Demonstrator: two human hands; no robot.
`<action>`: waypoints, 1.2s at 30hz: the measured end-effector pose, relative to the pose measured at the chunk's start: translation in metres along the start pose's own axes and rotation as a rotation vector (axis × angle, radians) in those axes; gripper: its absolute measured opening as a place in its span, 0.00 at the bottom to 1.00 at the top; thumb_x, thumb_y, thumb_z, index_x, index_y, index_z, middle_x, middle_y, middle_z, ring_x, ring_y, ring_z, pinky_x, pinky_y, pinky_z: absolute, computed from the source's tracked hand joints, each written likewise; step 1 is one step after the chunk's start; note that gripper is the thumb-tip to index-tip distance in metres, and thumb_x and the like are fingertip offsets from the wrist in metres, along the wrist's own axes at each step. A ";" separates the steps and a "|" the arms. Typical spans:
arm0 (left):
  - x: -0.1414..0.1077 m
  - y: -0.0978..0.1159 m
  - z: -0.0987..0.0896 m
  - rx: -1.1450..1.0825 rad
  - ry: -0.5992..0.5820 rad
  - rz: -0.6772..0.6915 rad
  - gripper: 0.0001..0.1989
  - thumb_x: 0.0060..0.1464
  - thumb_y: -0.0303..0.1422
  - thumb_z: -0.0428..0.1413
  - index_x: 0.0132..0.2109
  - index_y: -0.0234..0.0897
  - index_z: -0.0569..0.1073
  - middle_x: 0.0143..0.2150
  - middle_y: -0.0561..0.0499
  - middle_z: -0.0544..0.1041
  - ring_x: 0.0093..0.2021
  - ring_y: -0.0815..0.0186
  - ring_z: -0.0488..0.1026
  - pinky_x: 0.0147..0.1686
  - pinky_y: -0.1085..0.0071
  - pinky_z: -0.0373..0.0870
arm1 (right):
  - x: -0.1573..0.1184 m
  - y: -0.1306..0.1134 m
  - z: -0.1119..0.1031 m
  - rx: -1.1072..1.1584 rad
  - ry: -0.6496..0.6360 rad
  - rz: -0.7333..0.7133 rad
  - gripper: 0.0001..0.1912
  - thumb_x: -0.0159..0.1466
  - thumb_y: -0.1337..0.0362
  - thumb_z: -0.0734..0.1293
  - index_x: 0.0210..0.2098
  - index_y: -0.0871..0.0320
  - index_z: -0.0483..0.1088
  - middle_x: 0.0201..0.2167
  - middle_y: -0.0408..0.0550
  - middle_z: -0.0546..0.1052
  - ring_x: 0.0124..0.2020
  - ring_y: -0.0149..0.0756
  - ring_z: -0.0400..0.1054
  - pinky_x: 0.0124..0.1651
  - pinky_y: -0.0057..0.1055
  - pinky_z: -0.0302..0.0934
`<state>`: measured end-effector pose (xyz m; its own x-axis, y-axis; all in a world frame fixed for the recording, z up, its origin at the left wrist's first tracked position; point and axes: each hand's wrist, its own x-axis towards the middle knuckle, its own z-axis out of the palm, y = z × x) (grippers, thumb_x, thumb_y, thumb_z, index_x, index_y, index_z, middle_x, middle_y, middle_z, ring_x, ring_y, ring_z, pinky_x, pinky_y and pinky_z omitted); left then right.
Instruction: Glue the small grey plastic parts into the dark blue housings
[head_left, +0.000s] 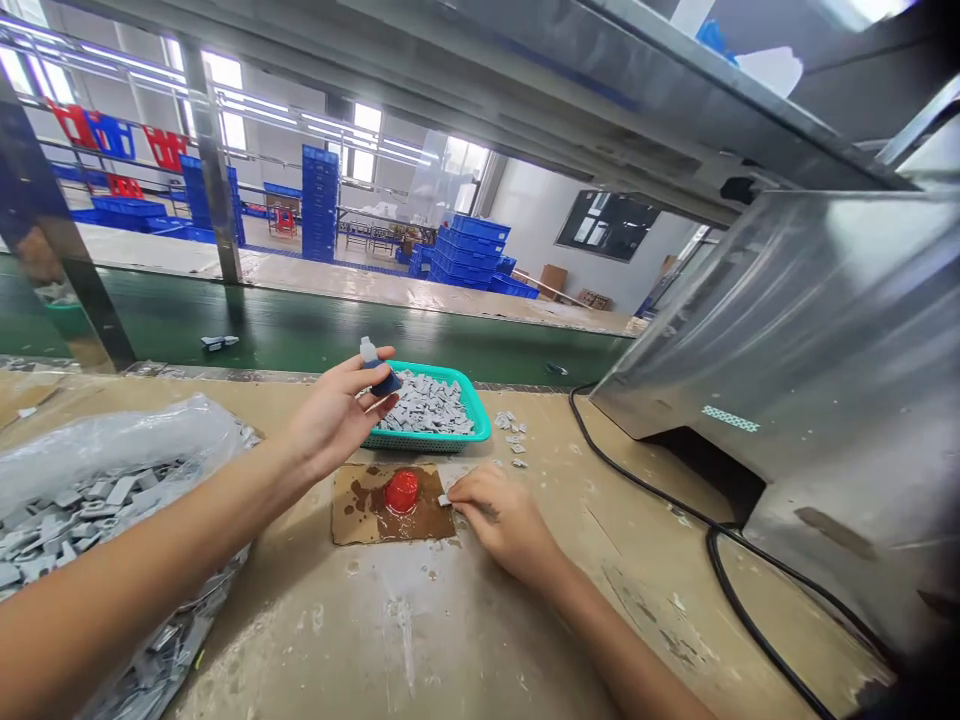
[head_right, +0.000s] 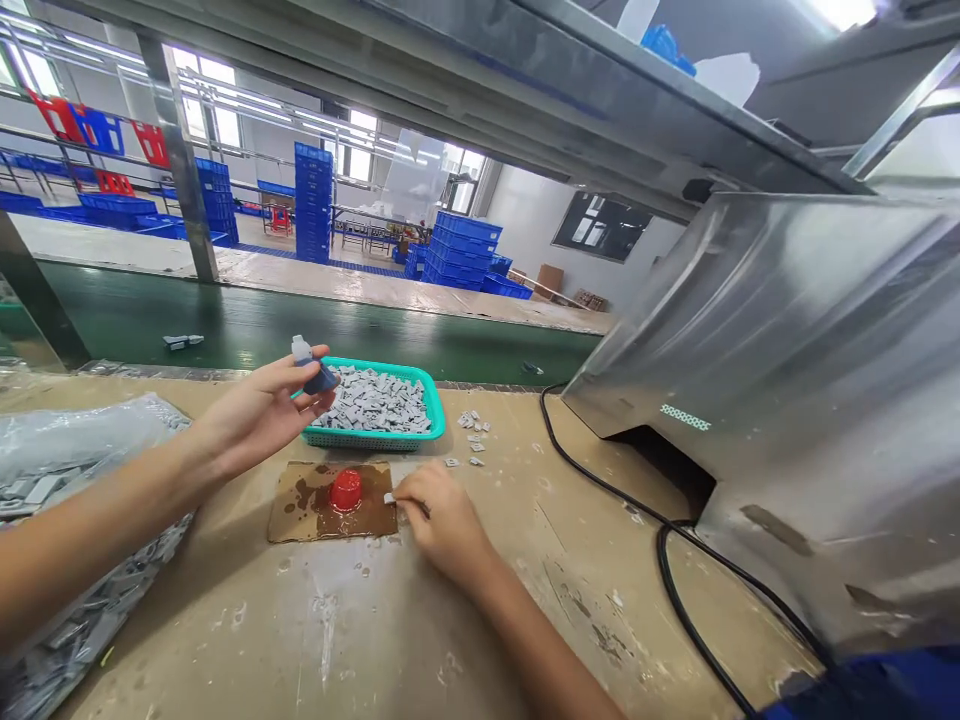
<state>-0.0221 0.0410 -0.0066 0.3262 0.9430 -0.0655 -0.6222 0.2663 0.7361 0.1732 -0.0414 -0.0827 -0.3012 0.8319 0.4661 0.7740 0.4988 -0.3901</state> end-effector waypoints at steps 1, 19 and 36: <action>0.000 -0.001 -0.001 0.003 0.003 -0.006 0.08 0.46 0.22 0.53 0.36 0.33 0.72 0.29 0.50 0.69 0.30 0.72 0.68 0.32 0.77 0.68 | -0.001 0.001 0.002 -0.003 0.006 -0.014 0.09 0.58 0.73 0.60 0.27 0.58 0.70 0.27 0.48 0.74 0.31 0.36 0.65 0.35 0.34 0.61; 0.002 -0.010 -0.003 0.091 -0.114 -0.033 0.05 0.48 0.19 0.52 0.34 0.27 0.70 0.35 0.46 0.72 0.38 0.67 0.73 0.45 0.73 0.70 | -0.004 0.004 0.006 -0.042 0.026 -0.104 0.11 0.58 0.77 0.58 0.28 0.60 0.70 0.26 0.49 0.73 0.31 0.36 0.61 0.33 0.34 0.60; -0.006 -0.021 -0.004 0.414 -0.148 -0.049 0.14 0.37 0.25 0.61 0.33 0.35 0.66 0.23 0.59 0.67 0.25 0.77 0.65 0.33 0.76 0.62 | 0.000 -0.009 -0.013 0.043 0.107 -0.013 0.08 0.57 0.73 0.62 0.28 0.59 0.72 0.25 0.46 0.73 0.30 0.35 0.64 0.33 0.33 0.60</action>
<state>-0.0139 0.0307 -0.0249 0.4659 0.8842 -0.0321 -0.2755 0.1795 0.9444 0.1735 -0.0494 -0.0690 -0.2482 0.7959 0.5522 0.7452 0.5211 -0.4161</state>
